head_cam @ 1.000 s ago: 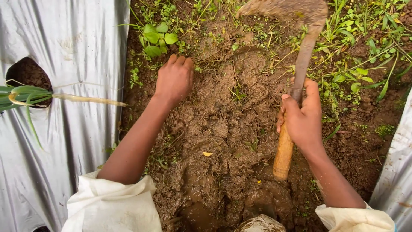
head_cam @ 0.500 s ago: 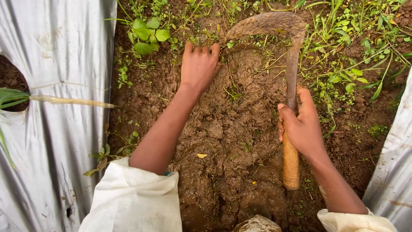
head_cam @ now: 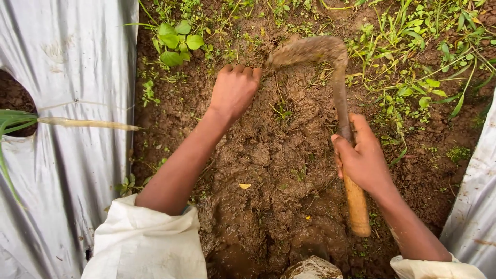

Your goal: The person uses a hoe to loosen the soil and remove weeds from a muddy path between rows of plants. They pull the uprooted weeds by hand and discard them while continuing to work along the edge of a plastic mulch sheet.

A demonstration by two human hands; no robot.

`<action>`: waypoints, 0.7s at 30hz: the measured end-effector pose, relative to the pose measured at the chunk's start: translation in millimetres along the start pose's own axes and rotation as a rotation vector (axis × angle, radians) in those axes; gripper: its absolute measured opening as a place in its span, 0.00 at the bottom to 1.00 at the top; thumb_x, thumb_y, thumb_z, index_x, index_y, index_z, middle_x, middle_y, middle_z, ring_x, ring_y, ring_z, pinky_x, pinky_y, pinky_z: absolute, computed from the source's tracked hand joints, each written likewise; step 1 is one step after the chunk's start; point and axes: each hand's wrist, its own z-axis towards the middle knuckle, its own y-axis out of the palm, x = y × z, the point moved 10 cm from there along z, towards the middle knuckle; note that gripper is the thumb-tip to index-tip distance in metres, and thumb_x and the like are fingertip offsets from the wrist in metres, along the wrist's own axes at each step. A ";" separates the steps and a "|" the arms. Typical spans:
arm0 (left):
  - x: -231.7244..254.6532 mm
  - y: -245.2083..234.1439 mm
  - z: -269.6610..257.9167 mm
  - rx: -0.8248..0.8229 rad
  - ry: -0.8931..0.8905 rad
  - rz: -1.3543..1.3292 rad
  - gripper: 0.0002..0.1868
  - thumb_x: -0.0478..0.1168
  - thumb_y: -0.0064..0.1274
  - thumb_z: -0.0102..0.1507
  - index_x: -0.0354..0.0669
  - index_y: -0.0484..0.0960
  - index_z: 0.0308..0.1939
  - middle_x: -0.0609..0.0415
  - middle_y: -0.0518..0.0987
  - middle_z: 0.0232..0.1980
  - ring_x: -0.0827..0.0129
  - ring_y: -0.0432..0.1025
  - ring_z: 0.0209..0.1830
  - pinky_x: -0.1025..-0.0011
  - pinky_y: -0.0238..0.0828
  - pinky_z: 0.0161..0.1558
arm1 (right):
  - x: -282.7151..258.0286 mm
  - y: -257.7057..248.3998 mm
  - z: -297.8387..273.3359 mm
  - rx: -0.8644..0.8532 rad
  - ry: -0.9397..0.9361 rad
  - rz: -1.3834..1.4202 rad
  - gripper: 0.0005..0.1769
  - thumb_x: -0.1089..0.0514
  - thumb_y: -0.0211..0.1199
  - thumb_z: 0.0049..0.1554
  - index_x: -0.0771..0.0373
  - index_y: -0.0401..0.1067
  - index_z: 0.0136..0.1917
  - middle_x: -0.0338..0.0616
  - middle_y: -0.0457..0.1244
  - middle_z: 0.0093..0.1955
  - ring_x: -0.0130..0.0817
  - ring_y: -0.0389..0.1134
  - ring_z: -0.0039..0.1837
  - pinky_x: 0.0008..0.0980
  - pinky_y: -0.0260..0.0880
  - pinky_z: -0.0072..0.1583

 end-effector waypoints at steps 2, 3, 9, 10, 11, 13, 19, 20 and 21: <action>-10.6 -1.7 -10.8 0.023 -0.021 -0.019 0.06 0.33 0.53 0.68 0.45 0.82 0.47 0.50 0.87 0.40 0.61 0.83 0.44 0.56 0.79 0.51 | -13.4 -1.8 2.3 0.046 -0.047 0.041 0.20 0.75 0.46 0.60 0.76 0.55 0.66 0.50 0.56 0.30 0.36 0.58 0.24 0.36 0.65 0.22; -16.9 -4.1 -16.7 0.047 -0.040 -0.041 0.06 0.33 0.52 0.68 0.46 0.82 0.46 0.51 0.87 0.39 0.62 0.83 0.42 0.57 0.80 0.50 | -22.5 -5.5 2.9 0.094 -0.092 0.080 0.20 0.75 0.45 0.61 0.76 0.54 0.66 0.49 0.55 0.32 0.35 0.58 0.25 0.35 0.65 0.23; -29.5 -9.2 -56.1 0.174 -0.064 -0.159 0.10 0.31 0.43 0.67 0.44 0.81 0.42 0.50 0.86 0.35 0.58 0.83 0.38 0.60 0.81 0.43 | -47.0 5.6 -9.7 0.094 -0.114 0.151 0.19 0.73 0.45 0.62 0.76 0.52 0.67 0.49 0.53 0.31 0.35 0.57 0.27 0.36 0.65 0.23; -32.2 -9.3 -61.6 0.172 -0.069 -0.157 0.10 0.31 0.43 0.67 0.44 0.81 0.42 0.50 0.86 0.35 0.58 0.83 0.38 0.60 0.81 0.43 | -47.2 8.9 -11.9 0.088 -0.115 0.151 0.19 0.73 0.45 0.62 0.76 0.52 0.67 0.49 0.53 0.31 0.35 0.57 0.27 0.36 0.65 0.23; -36.2 -8.7 -67.5 0.163 -0.083 -0.189 0.10 0.30 0.42 0.67 0.43 0.81 0.43 0.48 0.86 0.35 0.57 0.83 0.38 0.58 0.81 0.42 | -46.7 12.9 -14.4 0.081 -0.104 0.121 0.20 0.73 0.45 0.61 0.76 0.53 0.67 0.50 0.54 0.32 0.35 0.58 0.27 0.36 0.66 0.23; -47.8 -12.5 -75.3 0.171 -0.105 -0.211 0.11 0.29 0.41 0.67 0.42 0.80 0.43 0.47 0.86 0.35 0.55 0.83 0.37 0.57 0.81 0.41 | -51.0 19.7 -13.6 0.073 -0.113 0.088 0.20 0.74 0.45 0.61 0.77 0.53 0.67 0.50 0.55 0.32 0.35 0.59 0.27 0.36 0.66 0.24; -58.3 -5.1 -94.1 0.113 -0.221 -0.265 0.13 0.29 0.39 0.68 0.44 0.81 0.44 0.46 0.86 0.35 0.57 0.83 0.37 0.55 0.82 0.44 | -50.5 34.5 -13.1 0.046 -0.125 0.092 0.19 0.74 0.44 0.61 0.76 0.53 0.65 0.49 0.55 0.32 0.35 0.59 0.27 0.34 0.66 0.24; -62.1 -0.1 -95.8 0.103 -0.260 -0.305 0.11 0.30 0.43 0.67 0.45 0.81 0.43 0.47 0.85 0.34 0.56 0.82 0.36 0.55 0.82 0.43 | -53.6 38.3 -14.0 0.025 -0.118 0.056 0.20 0.74 0.45 0.61 0.76 0.54 0.66 0.49 0.56 0.32 0.35 0.59 0.27 0.34 0.65 0.24; -66.0 5.2 -97.3 0.092 -0.298 -0.346 0.08 0.31 0.47 0.66 0.46 0.80 0.43 0.48 0.85 0.33 0.56 0.82 0.35 0.55 0.82 0.43 | -56.5 42.2 -14.6 0.005 -0.109 0.021 0.21 0.74 0.46 0.61 0.76 0.55 0.67 0.49 0.57 0.32 0.35 0.59 0.26 0.34 0.65 0.24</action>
